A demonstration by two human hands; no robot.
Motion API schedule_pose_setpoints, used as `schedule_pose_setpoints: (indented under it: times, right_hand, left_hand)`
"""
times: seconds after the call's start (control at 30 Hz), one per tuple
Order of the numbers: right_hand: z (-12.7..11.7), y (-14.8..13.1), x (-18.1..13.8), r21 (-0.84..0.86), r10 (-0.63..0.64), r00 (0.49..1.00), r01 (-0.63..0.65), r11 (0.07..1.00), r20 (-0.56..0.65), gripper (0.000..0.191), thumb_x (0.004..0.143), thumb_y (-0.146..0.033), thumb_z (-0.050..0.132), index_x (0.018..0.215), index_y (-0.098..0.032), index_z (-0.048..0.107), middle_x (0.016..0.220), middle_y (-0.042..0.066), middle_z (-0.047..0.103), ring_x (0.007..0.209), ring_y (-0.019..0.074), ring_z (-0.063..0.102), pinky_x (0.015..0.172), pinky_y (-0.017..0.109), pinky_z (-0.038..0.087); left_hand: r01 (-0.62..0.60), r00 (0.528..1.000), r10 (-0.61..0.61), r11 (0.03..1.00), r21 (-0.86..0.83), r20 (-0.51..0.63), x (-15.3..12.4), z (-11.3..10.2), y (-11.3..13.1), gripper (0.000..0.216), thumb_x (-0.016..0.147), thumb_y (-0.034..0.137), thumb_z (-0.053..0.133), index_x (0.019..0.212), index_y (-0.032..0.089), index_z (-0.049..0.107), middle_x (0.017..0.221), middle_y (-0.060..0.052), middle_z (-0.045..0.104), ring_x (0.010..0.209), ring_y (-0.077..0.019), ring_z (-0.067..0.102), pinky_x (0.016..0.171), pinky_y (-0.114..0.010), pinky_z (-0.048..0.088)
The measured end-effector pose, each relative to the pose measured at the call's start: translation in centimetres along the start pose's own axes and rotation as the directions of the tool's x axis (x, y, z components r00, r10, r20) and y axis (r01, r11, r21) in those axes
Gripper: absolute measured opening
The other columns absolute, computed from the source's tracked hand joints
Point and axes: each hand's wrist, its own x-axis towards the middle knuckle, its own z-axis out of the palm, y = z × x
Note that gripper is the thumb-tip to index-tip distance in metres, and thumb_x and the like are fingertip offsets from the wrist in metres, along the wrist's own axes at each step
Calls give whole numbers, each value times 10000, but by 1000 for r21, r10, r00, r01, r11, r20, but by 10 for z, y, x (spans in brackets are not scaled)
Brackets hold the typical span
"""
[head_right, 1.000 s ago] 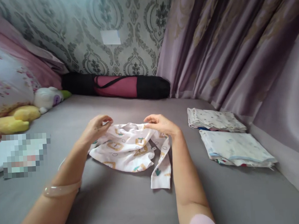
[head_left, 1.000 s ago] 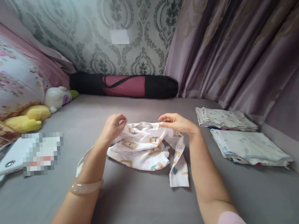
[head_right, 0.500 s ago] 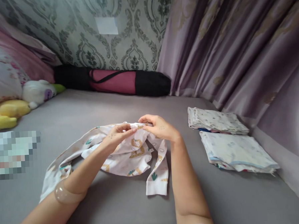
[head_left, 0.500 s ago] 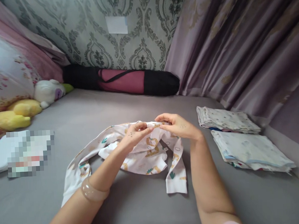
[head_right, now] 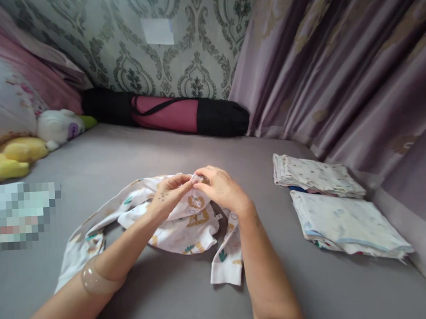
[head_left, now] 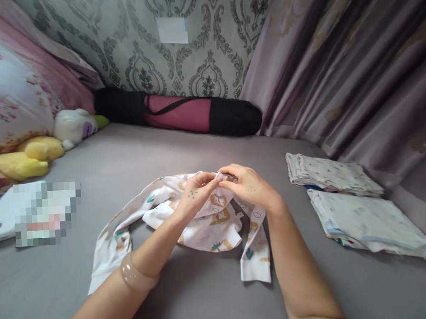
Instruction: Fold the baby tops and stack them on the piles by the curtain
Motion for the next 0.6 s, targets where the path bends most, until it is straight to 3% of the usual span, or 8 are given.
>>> schedule_pose_setpoints:
  times: [0.2,0.4,0.5,0.6]
  right_hand:
    - [2,7,3,2,123,992,-123,992,26,200,840,-213,607,1006,-228,717,936,9,743,848,169,657,752,260,438]
    - [0,12,1,-64,187,982,-187,980,-9,175,832,-261,595,949,-245,725,875,0,743,791,174,648,695,255,432]
    - [2,11,1,-62,189,982,-190,980,-27,169,825,-267,595,928,-246,729,833,-10,737,752,163,635,673,247,430]
    - [3,9,1,-34,184,982,-185,982,-34,179,821,-263,591,926,-241,735,838,-6,741,739,157,636,668,241,439]
  left_hand:
    - [-74,997,74,986,151,3,1,-8,11,332,871,451,596,894,160,754,897,-67,740,870,-196,654,762,-266,494]
    - [-39,986,105,904,425,-133,17,-65,24,348,824,459,611,961,164,735,954,-68,743,809,-178,638,709,-259,478]
    - [2,996,52,821,572,-77,21,-92,23,345,784,456,619,959,183,739,970,-61,739,809,-182,628,721,-267,469]
    - [16,1000,-27,732,681,5,22,-105,16,323,765,439,606,942,207,743,914,-43,732,760,-181,609,684,-264,455]
